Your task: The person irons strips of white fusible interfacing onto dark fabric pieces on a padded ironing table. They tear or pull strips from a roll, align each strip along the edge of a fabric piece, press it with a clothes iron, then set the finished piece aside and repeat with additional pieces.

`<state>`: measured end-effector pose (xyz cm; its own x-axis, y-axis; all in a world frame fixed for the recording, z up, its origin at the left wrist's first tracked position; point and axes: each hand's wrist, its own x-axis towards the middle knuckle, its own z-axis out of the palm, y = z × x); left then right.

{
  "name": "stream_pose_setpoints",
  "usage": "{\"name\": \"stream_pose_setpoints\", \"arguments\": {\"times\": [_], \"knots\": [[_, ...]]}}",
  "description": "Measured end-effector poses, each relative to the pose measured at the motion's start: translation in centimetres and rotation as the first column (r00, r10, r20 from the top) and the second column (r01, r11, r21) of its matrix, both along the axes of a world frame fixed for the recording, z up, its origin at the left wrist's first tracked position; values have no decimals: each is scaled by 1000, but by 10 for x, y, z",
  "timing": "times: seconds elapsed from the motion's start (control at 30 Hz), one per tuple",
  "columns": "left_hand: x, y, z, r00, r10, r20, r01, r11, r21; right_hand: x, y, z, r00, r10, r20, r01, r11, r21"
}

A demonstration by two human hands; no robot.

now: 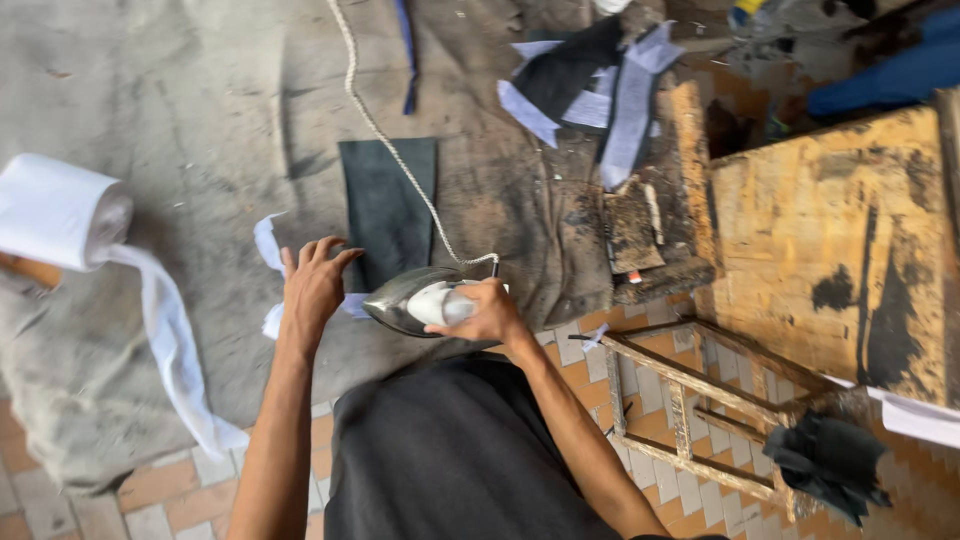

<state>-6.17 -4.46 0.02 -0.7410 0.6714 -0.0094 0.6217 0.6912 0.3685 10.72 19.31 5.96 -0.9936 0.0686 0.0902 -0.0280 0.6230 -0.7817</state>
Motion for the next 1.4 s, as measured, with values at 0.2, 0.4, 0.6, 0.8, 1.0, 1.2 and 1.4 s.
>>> {"name": "stream_pose_setpoints", "arguments": {"times": [0.2, 0.4, 0.6, 0.8, 1.0, 1.2, 1.4], "knots": [[55, 7, 14, 993, -111, 49, 111, 994, 10, 51, 94, 35, 959, -277, 67, 259, 945, 199], [64, -13, -4, 987, -153, -42, 154, 988, 0, 60, 190, 51, 734, -618, 282, 334, 691, 641], [58, -15, -8, 960, -256, -109, 253, 967, -42, 75, 249, 56, 633, -662, 402, 342, 705, 621], [56, -5, 15, 962, -209, -177, 228, 969, 96, 58, 225, 52, 727, -684, -56, 473, 440, 763], [47, 20, 71, 980, -163, -117, 185, 958, 218, 2, 67, 58, 999, -14, -43, 17, 998, 65], [52, 35, 118, 979, -184, -90, 204, 903, 379, -46, 8, 64, 937, 89, 337, -159, 970, 185], [52, -12, 98, 999, 42, 14, -45, 944, 326, -79, 160, 65, 960, -278, -40, 280, 956, 90]]}}
